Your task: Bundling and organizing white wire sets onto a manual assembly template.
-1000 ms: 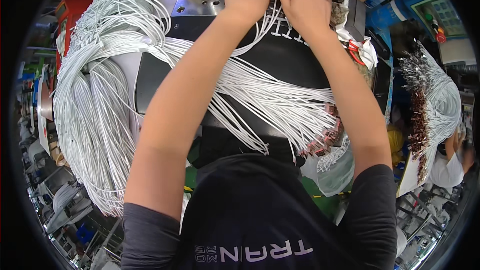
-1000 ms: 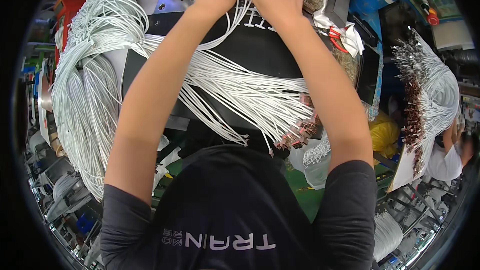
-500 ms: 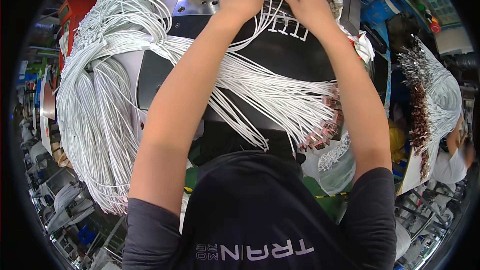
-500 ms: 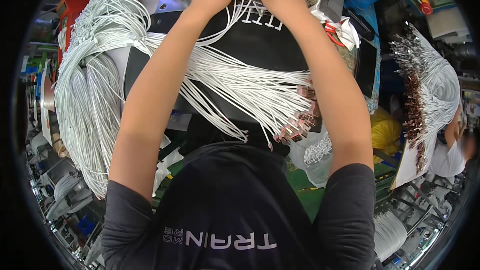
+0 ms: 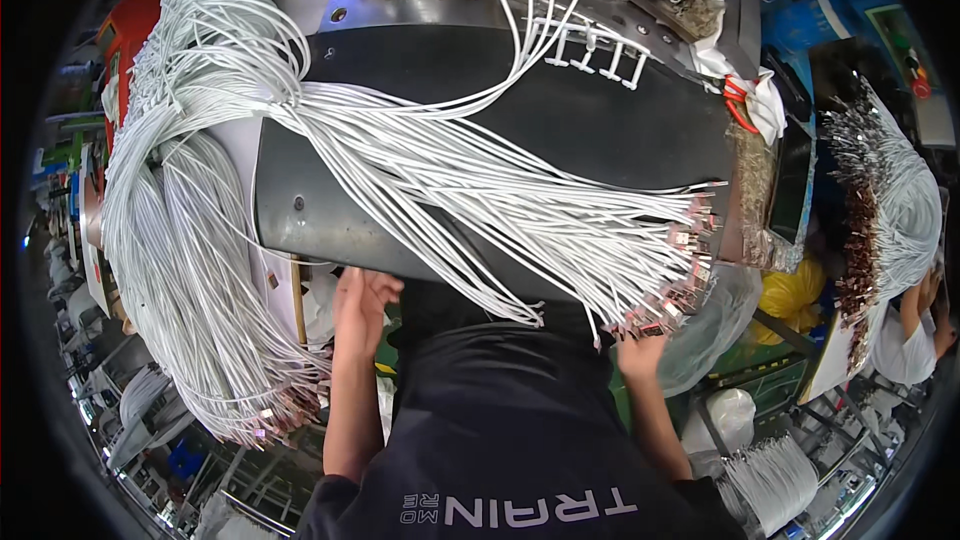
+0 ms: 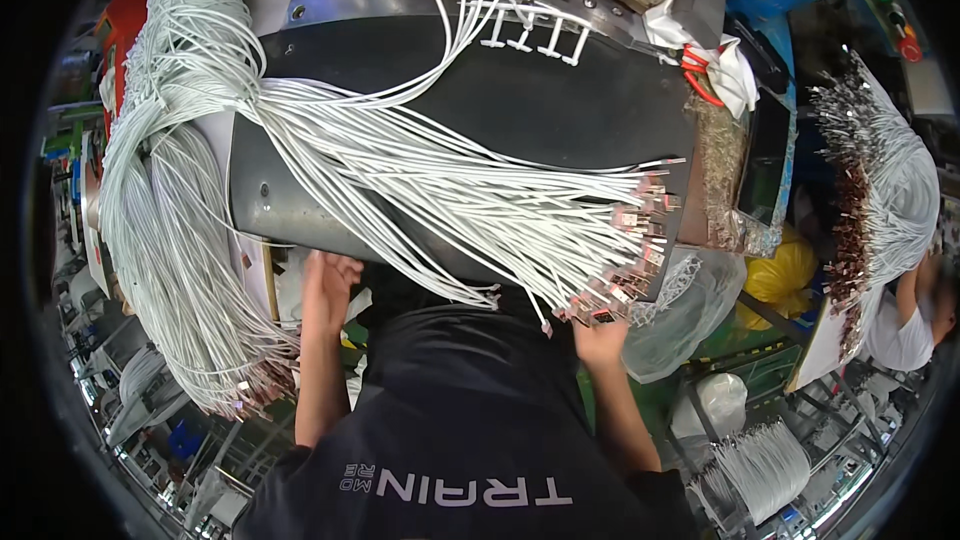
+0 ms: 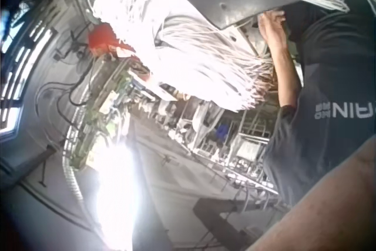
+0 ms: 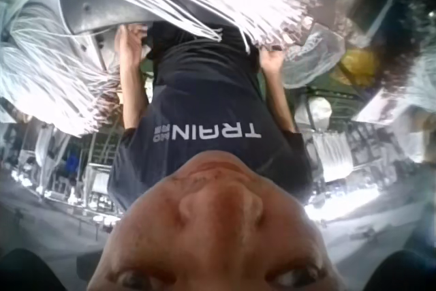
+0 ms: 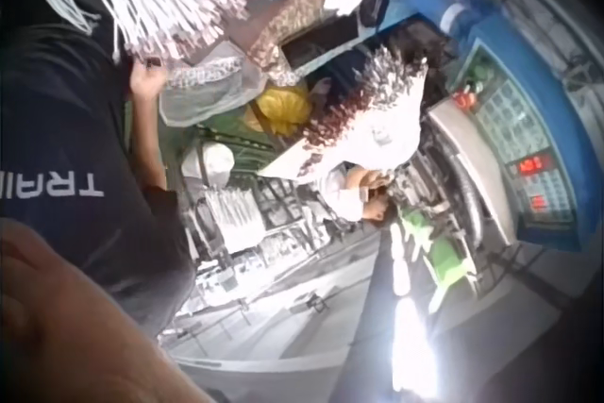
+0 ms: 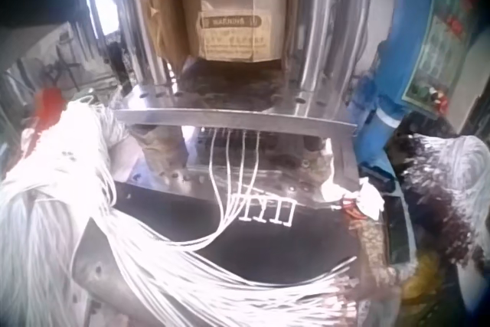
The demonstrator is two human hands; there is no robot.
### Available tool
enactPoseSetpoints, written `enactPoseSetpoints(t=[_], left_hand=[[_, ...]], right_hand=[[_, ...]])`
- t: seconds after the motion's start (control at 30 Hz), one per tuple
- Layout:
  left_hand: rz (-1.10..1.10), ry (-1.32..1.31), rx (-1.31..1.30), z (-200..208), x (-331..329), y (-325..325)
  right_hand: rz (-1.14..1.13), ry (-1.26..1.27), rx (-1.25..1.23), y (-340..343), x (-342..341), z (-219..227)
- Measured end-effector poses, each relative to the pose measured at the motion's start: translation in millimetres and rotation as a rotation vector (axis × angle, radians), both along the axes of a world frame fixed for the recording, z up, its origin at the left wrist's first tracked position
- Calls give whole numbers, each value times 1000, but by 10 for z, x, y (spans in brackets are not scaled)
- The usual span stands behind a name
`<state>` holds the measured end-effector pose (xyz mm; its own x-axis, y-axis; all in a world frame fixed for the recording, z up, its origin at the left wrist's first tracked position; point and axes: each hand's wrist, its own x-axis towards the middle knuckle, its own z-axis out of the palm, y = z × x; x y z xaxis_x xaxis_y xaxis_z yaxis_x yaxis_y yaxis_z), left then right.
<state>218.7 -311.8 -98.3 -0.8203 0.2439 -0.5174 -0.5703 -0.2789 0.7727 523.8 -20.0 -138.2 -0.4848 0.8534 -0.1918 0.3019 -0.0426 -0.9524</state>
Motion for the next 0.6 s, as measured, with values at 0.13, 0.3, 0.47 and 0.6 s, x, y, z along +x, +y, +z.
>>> enactPoseSetpoints(t=[0.13, 0.3, 0.47, 0.6], left_hand=[[8, 131, -255, 3, -166, 149], [-25, 82, -283, 46, -234, 168], [-171, 128, -455, 13, -188, 67], [-105, 113, -305, 3, -223, 42]], right_hand=[[-24, 37, -363, -184, 151, -338], [497, -452, 335, 215, 498, -159], [464, -538, 300, 415, 460, -161], [383, -579, 204, 557, 432, -367]])
